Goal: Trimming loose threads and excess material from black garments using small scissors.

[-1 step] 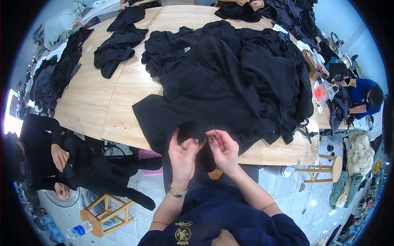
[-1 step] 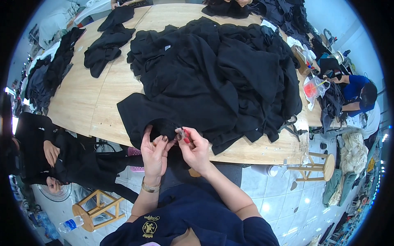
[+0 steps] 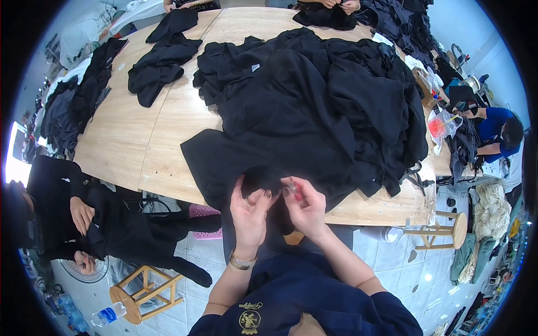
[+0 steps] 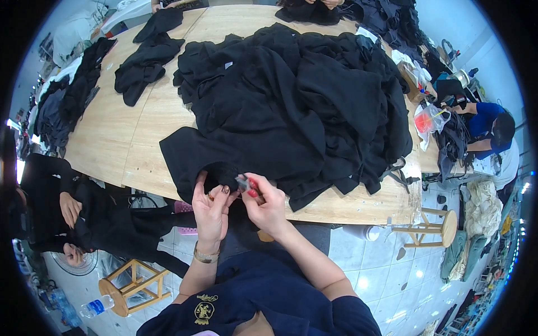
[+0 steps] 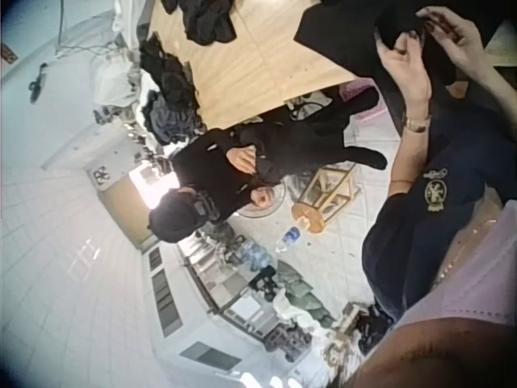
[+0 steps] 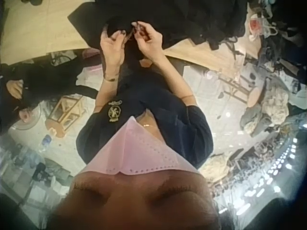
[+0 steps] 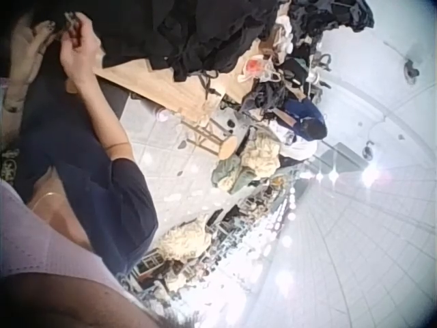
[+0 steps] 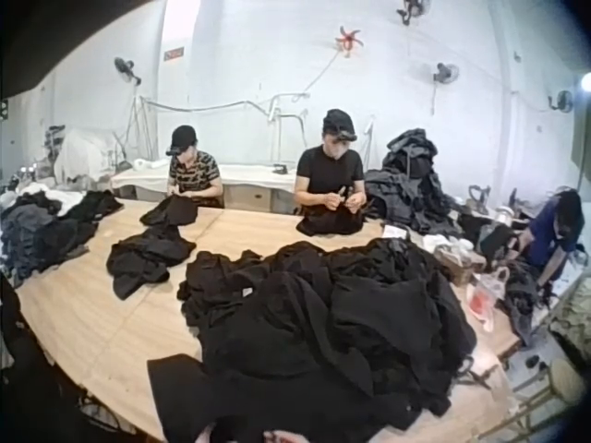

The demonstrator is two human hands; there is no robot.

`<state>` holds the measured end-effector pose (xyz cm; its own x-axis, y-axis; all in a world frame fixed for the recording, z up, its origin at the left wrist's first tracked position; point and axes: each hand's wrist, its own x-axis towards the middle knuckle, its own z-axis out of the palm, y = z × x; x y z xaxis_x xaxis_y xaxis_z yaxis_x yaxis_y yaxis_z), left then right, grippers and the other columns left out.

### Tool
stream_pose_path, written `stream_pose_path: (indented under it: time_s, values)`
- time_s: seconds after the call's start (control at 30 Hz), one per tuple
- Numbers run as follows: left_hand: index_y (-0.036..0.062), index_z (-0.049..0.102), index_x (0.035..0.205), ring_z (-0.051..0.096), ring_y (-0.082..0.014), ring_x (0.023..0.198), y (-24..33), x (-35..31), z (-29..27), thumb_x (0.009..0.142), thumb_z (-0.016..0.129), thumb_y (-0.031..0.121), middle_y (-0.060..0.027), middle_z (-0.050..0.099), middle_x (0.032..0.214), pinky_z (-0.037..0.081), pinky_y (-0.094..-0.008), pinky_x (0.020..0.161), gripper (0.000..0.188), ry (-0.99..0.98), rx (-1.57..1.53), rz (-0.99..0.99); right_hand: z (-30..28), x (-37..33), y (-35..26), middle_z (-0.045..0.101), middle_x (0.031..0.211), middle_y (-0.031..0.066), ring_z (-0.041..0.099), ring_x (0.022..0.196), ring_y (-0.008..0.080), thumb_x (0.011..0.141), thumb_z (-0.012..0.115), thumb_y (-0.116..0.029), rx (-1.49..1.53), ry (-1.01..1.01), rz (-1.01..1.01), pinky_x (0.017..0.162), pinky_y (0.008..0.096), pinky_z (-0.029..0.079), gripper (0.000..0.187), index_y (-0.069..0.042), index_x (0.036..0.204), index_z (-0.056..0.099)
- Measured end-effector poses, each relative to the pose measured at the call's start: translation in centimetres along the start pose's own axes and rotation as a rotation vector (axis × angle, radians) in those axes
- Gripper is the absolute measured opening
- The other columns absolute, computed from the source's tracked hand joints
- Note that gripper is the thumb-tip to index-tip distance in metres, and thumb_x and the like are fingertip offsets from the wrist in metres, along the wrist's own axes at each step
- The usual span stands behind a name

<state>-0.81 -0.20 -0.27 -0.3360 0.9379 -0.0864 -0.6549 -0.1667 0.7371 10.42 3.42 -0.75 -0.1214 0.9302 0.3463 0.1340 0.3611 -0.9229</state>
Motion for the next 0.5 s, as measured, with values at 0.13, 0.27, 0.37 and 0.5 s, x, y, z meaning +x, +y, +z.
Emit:
stream_pose_path:
  time_s: [0.13, 0.27, 0.37, 0.5]
  values:
    - [-0.0048, 0.020, 0.133, 0.060, -0.0132, 0.088, -0.3, -0.5, -0.6, 0.082, 0.057, -0.007, -0.0098, 0.062, 0.092, 0.049, -0.0273, 0.082, 0.063, 0.024, 0.225, 0.062, -0.7, 1.4, -0.4, 0.055, 0.062, 0.0050, 0.053, 0.049, 0.0118, 0.072, 0.057, 0.006, -0.328, -0.084, -0.439, 0.043, 0.0236, 0.035, 0.021, -0.002, 0.091, 0.060]
    - [-0.0039, 0.020, 0.134, 0.060, -0.0121, 0.086, -0.8, -0.7, -1.0, 0.080, 0.057, -0.010, -0.0101, 0.060, 0.093, 0.049, -0.0236, 0.080, 0.065, 0.020, 0.373, 0.156, -1.0, 1.4, -0.8, 0.055, 0.060, 0.0051, 0.052, 0.046, 0.0176, 0.058, 0.060, 0.007, -0.597, -0.152, -0.568, 0.045, 0.0260, 0.039, 0.034, -0.001, 0.091, 0.059]
    - [-0.0018, 0.017, 0.136, 0.059, -0.0118, 0.085, -0.8, -0.7, -0.6, 0.080, 0.056, -0.012, -0.0100, 0.058, 0.093, 0.049, -0.0238, 0.081, 0.069, 0.027, 0.255, 0.105, -0.7, 1.3, -0.1, 0.054, 0.060, 0.0048, 0.053, 0.047, 0.0179, 0.058, 0.060, 0.007, -0.455, -0.088, -0.540, 0.046, 0.0263, 0.040, 0.034, -0.001, 0.091, 0.058]
    - [0.0003, 0.017, 0.137, 0.060, -0.0125, 0.085, 0.1, -0.6, 0.7, 0.084, 0.054, -0.008, -0.0095, 0.058, 0.091, 0.050, -0.0259, 0.082, 0.065, 0.059, 0.067, 0.003, -0.9, 0.6, 0.4, 0.059, 0.066, 0.0063, 0.058, 0.052, 0.0184, 0.061, 0.060, 0.007, -0.274, -0.101, -0.495, 0.049, 0.0273, 0.045, 0.031, -0.001, 0.091, 0.057]
